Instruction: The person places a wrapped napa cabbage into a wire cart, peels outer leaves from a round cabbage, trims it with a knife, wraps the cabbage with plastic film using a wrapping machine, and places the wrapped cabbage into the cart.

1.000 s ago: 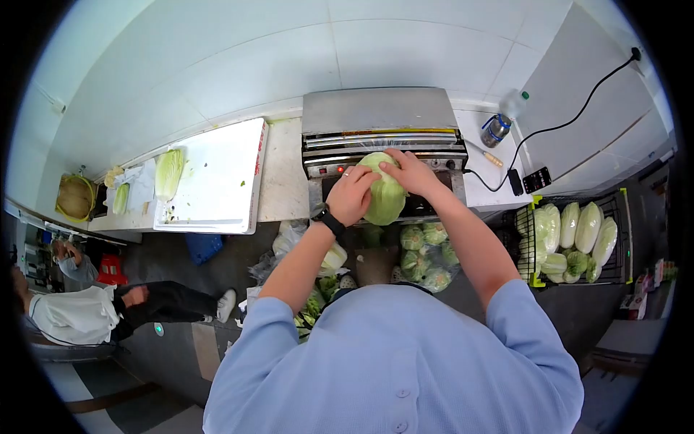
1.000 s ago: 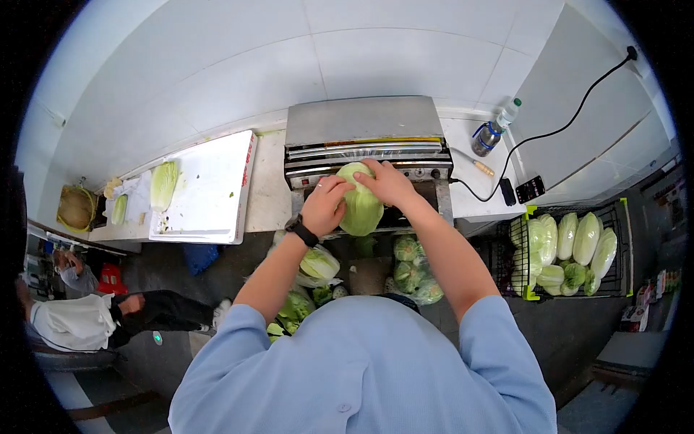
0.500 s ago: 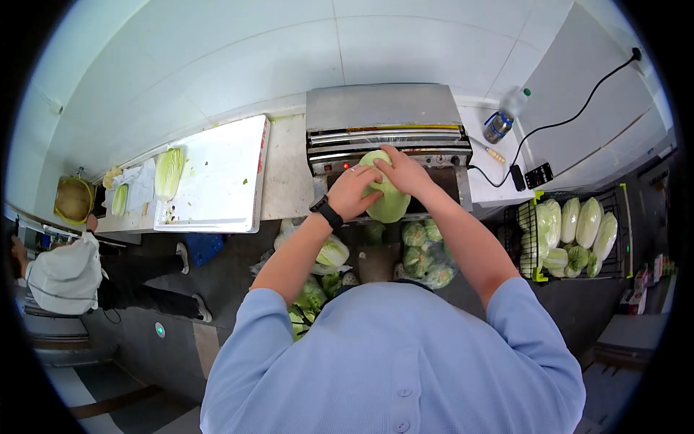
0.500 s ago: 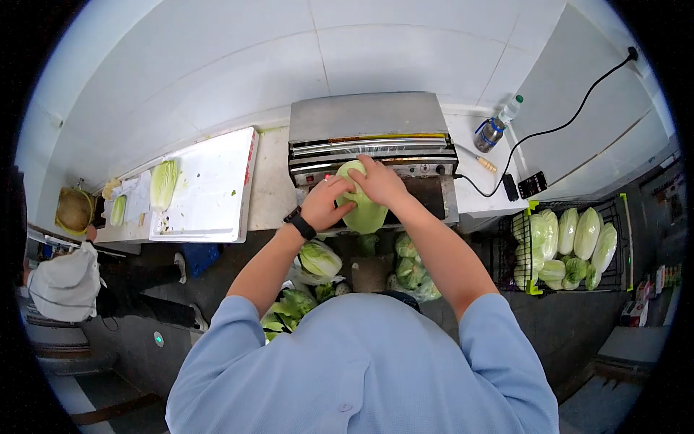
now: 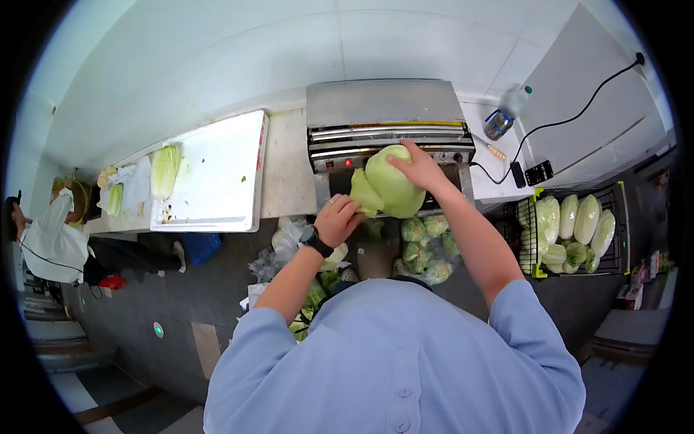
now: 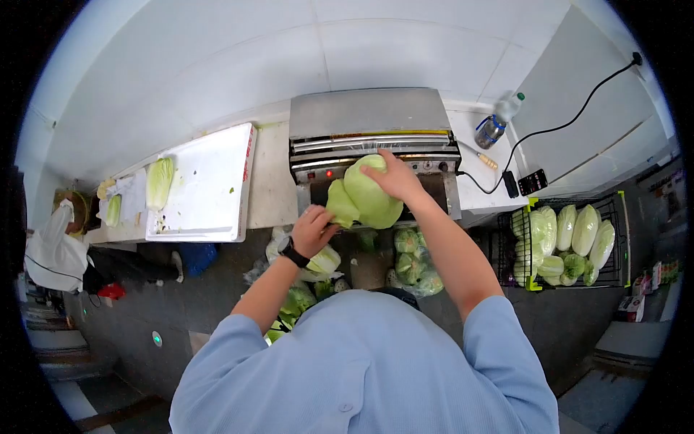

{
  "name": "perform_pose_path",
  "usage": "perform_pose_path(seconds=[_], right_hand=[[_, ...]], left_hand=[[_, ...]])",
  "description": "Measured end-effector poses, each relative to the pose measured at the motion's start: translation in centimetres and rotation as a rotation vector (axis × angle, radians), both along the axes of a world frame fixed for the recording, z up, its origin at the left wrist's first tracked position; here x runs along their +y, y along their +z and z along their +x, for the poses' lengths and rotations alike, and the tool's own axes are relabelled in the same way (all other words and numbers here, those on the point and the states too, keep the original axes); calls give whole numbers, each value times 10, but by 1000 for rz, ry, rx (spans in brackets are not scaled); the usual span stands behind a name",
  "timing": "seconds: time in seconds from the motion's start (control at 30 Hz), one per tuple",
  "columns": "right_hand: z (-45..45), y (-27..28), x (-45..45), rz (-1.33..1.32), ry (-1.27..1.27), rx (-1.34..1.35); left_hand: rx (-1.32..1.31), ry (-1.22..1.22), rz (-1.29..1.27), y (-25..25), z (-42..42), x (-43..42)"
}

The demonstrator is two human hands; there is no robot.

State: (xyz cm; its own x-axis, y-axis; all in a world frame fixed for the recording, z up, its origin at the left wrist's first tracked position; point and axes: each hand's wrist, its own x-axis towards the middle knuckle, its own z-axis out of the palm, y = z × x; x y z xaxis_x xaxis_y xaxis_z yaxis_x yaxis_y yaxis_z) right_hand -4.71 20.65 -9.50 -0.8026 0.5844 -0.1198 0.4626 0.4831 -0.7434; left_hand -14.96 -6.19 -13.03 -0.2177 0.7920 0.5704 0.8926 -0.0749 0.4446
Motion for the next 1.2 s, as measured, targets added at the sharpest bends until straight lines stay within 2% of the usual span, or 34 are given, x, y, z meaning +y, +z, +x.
perform_pose_path(seconds=[0.07, 0.17, 0.27, 0.3, 0.37, 0.43, 0.53, 0.63, 0.67, 0.77, 0.83, 0.87, 1.0, 1.1, 1.17, 1.2], right_hand=[[7, 34, -20, 137, 31, -68], [4, 28, -14, 62, -1, -51], [5, 16, -17, 333, -4, -58], [7, 14, -21, 410, -2, -61], [15, 20, -24, 352, -27, -49], [22, 19, -18, 293, -78, -28], [26, 4, -13, 345, -85, 29], [22, 11, -13, 309, -65, 13], [21, 18, -13, 298, -44, -4], [15, 9, -2, 338, 4, -10], [15, 12, 1, 331, 33, -52], [15, 13, 4, 322, 52, -58], [11, -1, 27, 223, 41, 4], [11, -19, 48, -59, -79, 75], [16, -27, 59, -174, -126, 122], [19, -24, 59, -152, -148, 98]], left_hand=[[11, -10, -25, 32, 3, 7], [251, -83, 1, 47, -12, 27], [467, -183, -29, 41, -34, 50], [438, -250, -46, 36, -39, 56], [376, -378, -80, 27, -43, 61], [321, -383, -155, 18, -36, 53], [275, -364, -232, 11, -23, 38], [201, -221, -80, 2, 5, 21], [189, -180, -204, 2, 12, 17], [288, -13, -233, 16, 27, 23], [275, 65, -95, 27, 32, 40], [274, 16, 17, 29, 28, 48], [105, 37, -50, 2, 37, 41], [-24, 191, -185, -27, 76, -6], [-161, 284, -106, -43, 105, -41], [-240, 449, -127, -50, 124, -55]])
